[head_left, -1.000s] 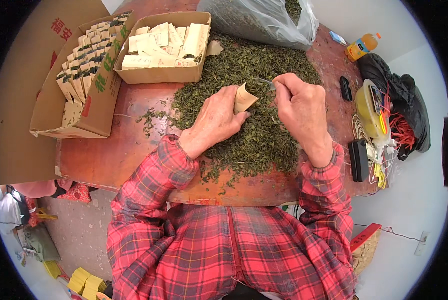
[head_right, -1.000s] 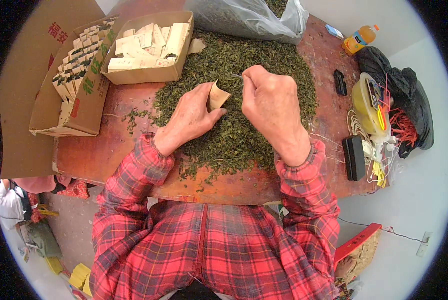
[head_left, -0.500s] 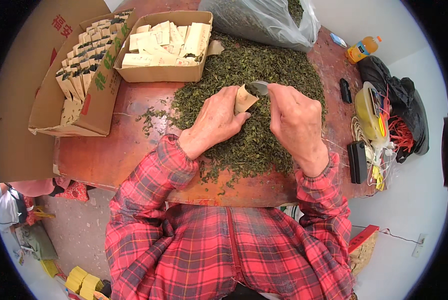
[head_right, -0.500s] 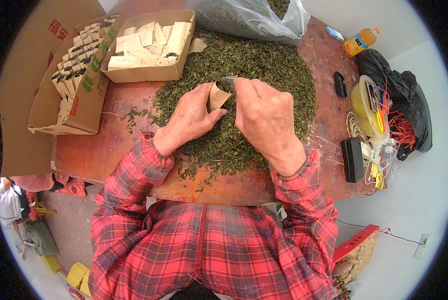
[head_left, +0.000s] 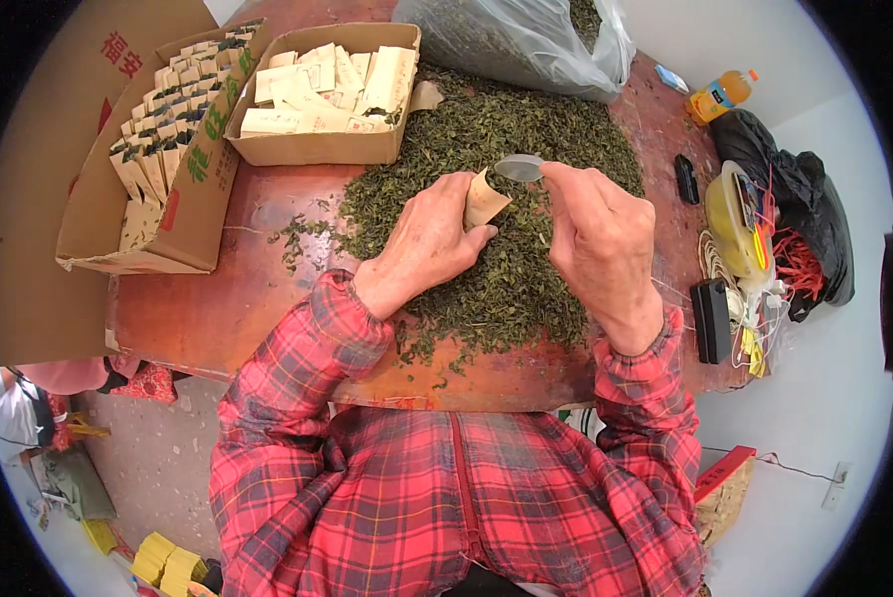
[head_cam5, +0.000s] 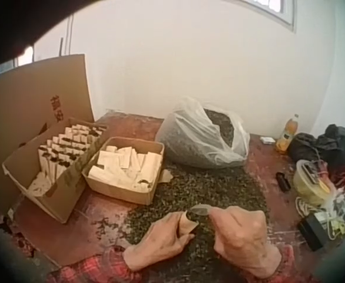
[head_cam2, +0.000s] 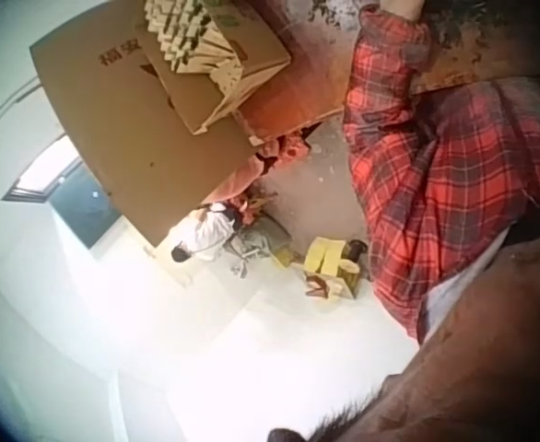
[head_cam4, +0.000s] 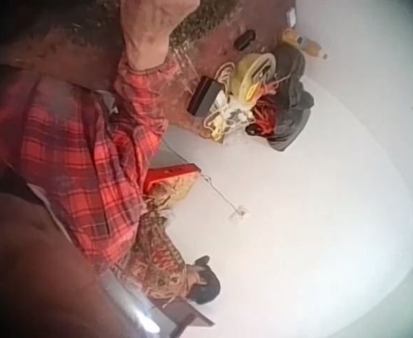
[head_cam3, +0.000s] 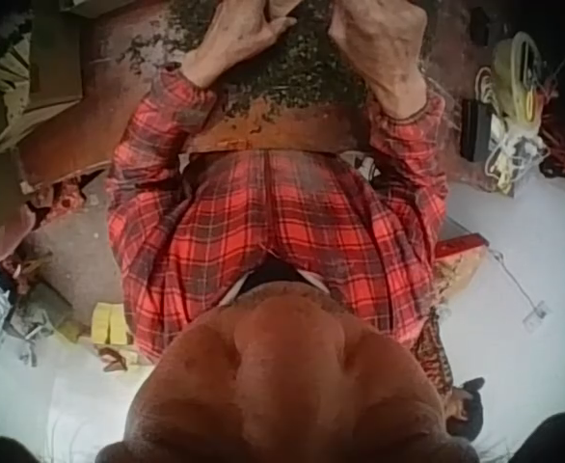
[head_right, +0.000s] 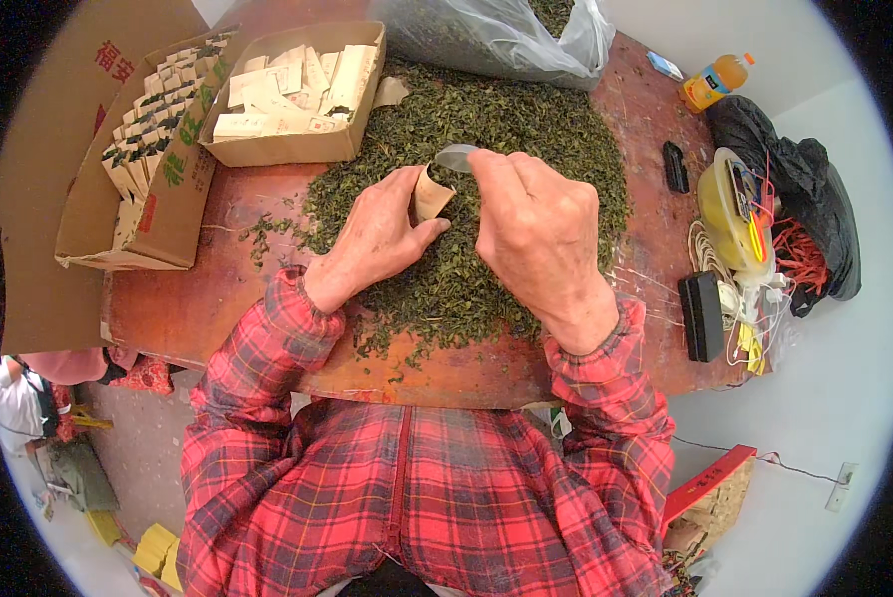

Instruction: Filling small wooden containers with dried green herbs/leaves using a spoon.

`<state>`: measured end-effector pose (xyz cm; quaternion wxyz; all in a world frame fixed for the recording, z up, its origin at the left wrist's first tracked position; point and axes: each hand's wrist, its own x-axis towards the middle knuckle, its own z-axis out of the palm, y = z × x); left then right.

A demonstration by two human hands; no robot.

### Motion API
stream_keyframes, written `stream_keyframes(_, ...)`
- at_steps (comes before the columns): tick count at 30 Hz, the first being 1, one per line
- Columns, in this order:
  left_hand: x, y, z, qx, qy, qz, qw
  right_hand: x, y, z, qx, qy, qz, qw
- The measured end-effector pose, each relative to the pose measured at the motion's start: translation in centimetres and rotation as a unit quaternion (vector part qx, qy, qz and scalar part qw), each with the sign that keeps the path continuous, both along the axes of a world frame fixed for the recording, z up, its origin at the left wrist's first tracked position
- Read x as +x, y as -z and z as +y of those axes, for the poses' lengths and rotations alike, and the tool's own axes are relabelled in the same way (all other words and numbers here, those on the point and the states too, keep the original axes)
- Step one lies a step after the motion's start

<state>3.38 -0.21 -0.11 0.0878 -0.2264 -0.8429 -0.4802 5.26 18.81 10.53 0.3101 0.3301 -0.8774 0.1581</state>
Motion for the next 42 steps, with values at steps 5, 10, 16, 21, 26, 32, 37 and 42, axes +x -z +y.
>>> stream_keyframes(5,0.0,0.0,0.1,0.007,0.004,-0.007,1.000,-0.1,0.5,0.1,0.021,-0.004,-0.024,0.999)
stream_keyframes(10,0.1,0.0,0.1,0.014,0.007,0.002,1.000,-0.1,0.8,-0.5,0.041,-0.011,-0.033,0.999)
stream_keyframes(16,0.0,0.5,0.1,0.026,0.002,0.041,0.999,-0.3,1.1,-0.8,0.034,-0.026,-0.047,0.998)
stream_keyframes(21,0.1,0.4,0.1,0.025,0.003,0.030,0.999,-0.6,1.5,-0.8,0.016,-0.041,-0.070,0.997)
stream_keyframes(26,0.2,0.4,0.1,0.021,-0.001,0.026,0.999,-0.7,2.0,-1.1,0.004,-0.041,-0.089,0.995)
stream_keyframes(32,0.1,0.7,0.2,0.011,-0.006,0.023,1.000,-0.7,2.7,-1.4,-0.013,-0.049,-0.099,0.994)
stream_keyframes(37,0.3,0.4,0.2,0.026,-0.006,0.022,0.999,-0.7,2.9,-1.4,-0.018,-0.054,-0.096,0.994)
stream_keyframes(42,0.2,0.3,0.3,0.030,-0.003,0.016,0.999,-0.7,3.0,-1.3,-0.009,-0.047,-0.089,0.995)
